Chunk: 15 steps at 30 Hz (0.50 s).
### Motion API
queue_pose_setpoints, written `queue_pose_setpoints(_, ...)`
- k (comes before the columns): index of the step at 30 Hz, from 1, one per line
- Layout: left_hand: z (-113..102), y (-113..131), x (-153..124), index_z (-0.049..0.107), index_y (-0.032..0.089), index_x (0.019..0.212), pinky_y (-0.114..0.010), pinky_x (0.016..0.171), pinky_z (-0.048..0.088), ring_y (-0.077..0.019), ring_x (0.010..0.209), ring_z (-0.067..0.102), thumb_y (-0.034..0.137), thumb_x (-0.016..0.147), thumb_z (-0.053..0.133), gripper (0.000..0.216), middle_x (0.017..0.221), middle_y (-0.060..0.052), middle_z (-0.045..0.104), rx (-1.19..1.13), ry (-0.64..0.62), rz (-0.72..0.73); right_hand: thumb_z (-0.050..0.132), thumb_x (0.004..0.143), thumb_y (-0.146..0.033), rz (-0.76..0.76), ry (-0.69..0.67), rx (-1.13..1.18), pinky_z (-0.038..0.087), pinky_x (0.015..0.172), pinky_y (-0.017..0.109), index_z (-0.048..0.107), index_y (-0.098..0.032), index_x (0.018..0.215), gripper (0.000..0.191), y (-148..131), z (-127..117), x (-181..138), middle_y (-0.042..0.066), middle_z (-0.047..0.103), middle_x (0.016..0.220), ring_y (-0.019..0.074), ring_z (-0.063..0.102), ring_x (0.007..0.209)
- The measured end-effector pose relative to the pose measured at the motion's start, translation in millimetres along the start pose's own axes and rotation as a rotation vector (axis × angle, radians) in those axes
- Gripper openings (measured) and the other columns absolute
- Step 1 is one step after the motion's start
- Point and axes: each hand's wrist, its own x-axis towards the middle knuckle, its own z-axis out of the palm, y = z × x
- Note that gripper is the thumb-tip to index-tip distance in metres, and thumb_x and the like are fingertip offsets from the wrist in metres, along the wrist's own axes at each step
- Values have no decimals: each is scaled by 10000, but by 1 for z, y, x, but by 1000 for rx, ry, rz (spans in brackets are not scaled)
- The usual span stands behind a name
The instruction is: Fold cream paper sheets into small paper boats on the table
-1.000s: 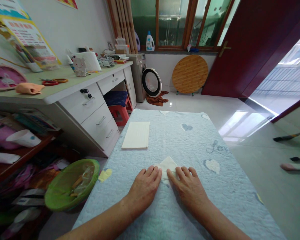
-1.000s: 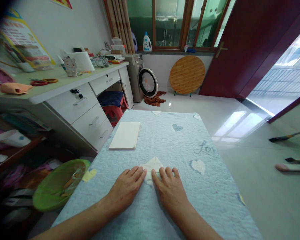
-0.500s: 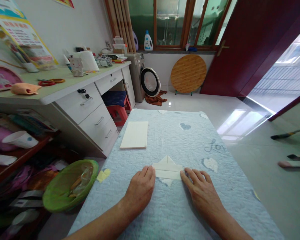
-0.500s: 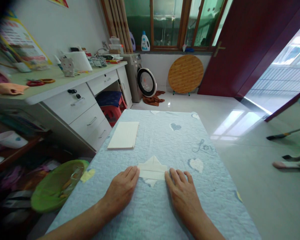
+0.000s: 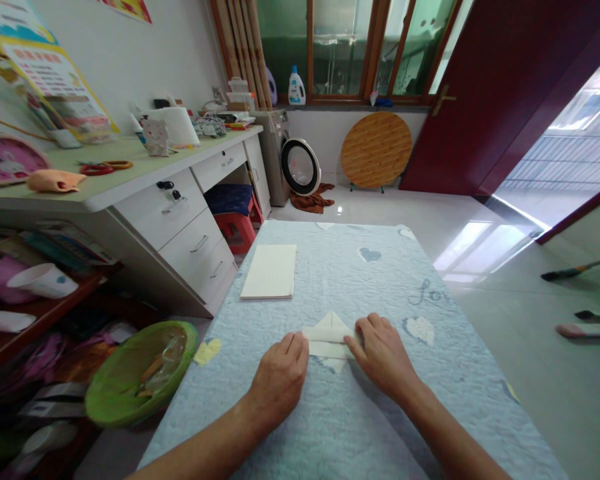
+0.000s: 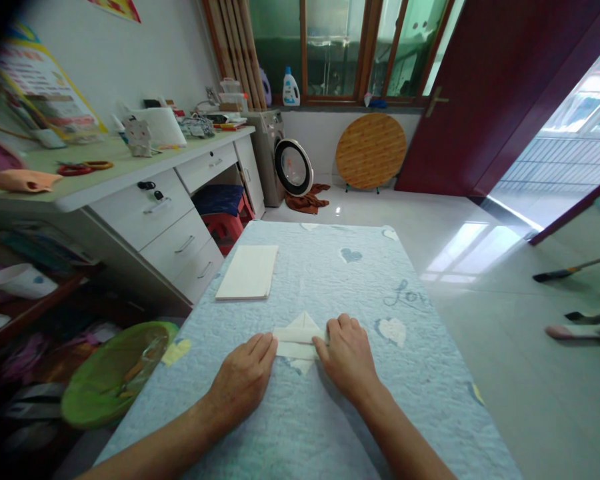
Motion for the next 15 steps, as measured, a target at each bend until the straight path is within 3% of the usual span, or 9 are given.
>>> queue_pose_setpoints(5, 3, 0, -1, 585, 53, 1234, -380, 845, 565, -277, 1052, 608, 1, 824, 434, 440, 1185, -173, 638, -6, 5, -5, 625, 838, -295, 50, 54, 55, 375, 753, 330, 595, -185, 799, 121, -6, 17, 3, 70, 594, 863, 235, 532, 840)
queue_pose_setpoints(10, 6, -1, -2, 588, 52, 1232, -380, 855, 558, -280, 1080, 601, -2, 824, 432, 440, 1205, -176, 637, -6, 34, -4, 592, 790, -240, 75, 51, 272, 392, 745, 313, 566, -182, 843, 82, -2, 21, 1, 40, 592, 817, 213, 533, 813)
queue_pose_setpoints(15, 6, -1, -2, 587, 57, 1228, -366, 838, 559, -271, 1056, 607, -1, 823, 436, 436, 1183, -168, 644, -15, 52, -3, 542, 768, -200, 108, -5, 524, 403, 677, 287, 557, -160, 1078, 313, -1, 21, 5, -6, 593, 739, 180, 559, 709)
